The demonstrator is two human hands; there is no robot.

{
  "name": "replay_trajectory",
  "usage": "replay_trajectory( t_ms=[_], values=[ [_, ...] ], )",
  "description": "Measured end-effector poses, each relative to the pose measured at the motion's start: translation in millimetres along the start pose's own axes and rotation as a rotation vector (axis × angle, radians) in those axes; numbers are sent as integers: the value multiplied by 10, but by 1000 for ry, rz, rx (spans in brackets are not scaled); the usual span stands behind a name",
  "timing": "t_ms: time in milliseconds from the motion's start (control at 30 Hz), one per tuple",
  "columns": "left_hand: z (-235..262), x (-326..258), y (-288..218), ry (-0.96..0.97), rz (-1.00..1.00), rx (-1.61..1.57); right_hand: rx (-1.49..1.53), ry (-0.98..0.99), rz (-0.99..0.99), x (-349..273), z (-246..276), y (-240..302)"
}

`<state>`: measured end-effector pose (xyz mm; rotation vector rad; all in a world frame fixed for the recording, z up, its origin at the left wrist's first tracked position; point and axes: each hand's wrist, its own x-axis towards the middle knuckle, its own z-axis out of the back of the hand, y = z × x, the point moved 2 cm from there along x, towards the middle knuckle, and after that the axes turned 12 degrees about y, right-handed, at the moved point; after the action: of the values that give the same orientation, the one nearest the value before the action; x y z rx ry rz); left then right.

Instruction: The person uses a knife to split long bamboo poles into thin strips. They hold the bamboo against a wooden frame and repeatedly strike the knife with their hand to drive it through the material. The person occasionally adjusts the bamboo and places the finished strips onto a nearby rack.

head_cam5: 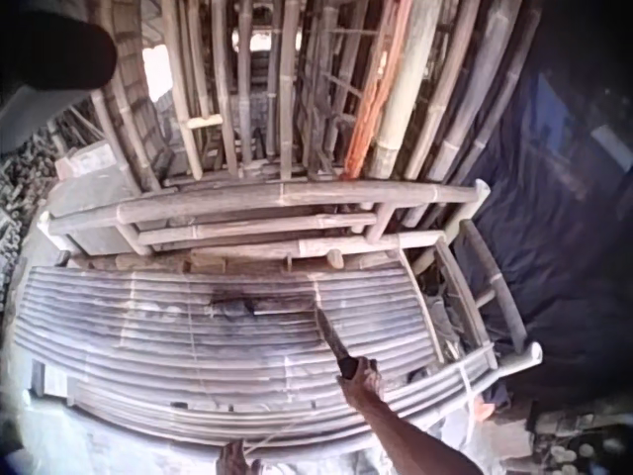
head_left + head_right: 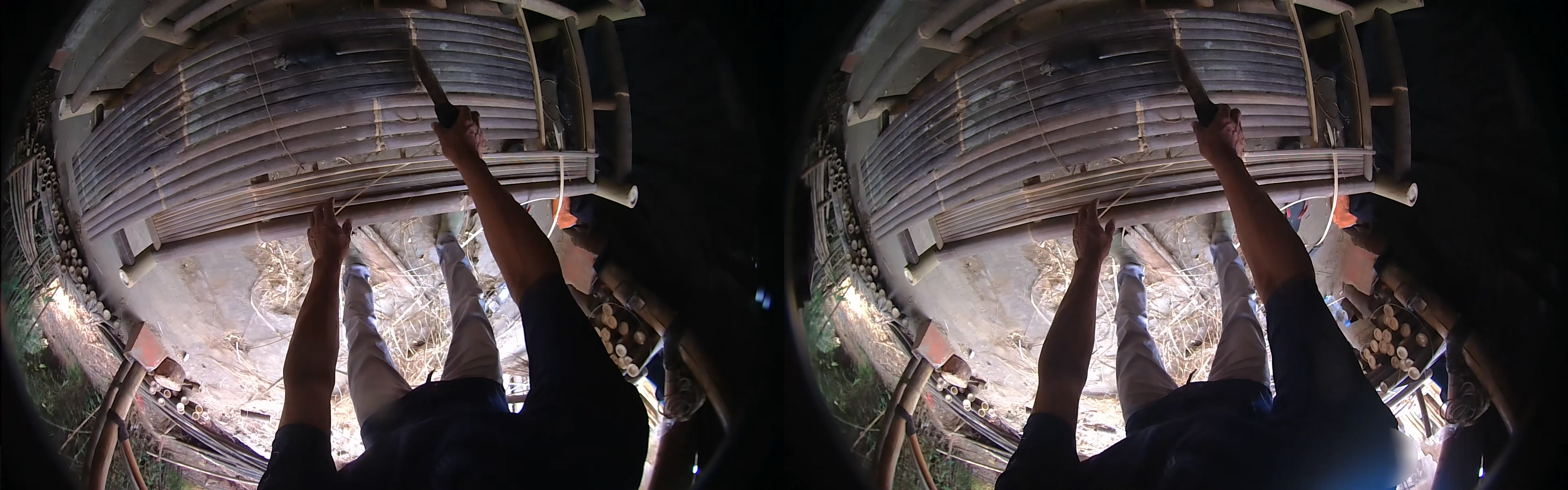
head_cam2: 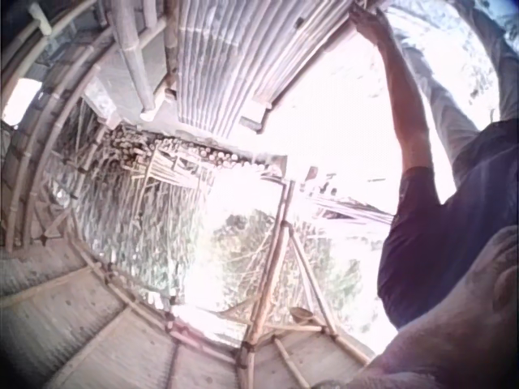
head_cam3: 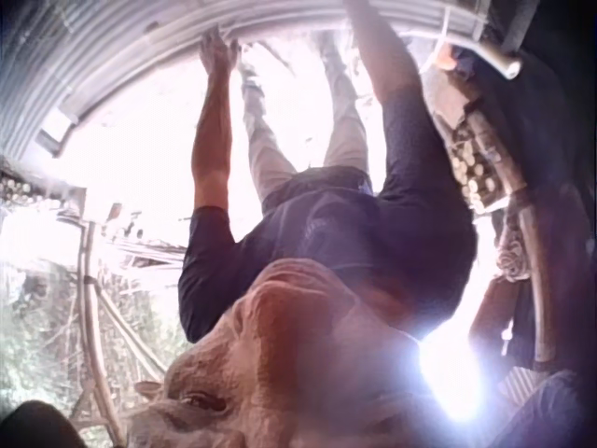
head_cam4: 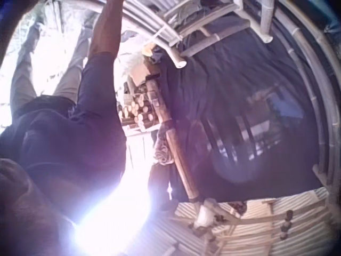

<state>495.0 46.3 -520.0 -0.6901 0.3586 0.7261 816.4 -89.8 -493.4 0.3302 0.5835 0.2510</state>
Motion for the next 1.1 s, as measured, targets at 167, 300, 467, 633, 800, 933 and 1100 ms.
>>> replay_trajectory(
  t_ms=[167, 300, 467, 633, 800, 933, 1100],
  values=[
    [-189, 360, -111, -53, -188, 27, 73, -82, 17, 321, -364, -14],
    [-323, 522, -53, -42, -253, 70, 43, -211, 185, 93, -425, -146],
    [-307, 526, -129, -24, -343, 9, 13, -424, 134, -225, 69, -1002],
    [-196, 423, -581, -98, -438, 103, -243, -493, -453, -345, 310, -2883],
    [-475, 592, -479, 30, -213, -2, 10, -222, -679, -348, 370, -3749],
    [-602, 694, -373, 221, -54, -325, 9, -157, -656, -662, 365, -3890],
    [-537, 572, -675, 23, -356, 65, 9, 159, -906, -1842, 78, -4260]
  ],
)
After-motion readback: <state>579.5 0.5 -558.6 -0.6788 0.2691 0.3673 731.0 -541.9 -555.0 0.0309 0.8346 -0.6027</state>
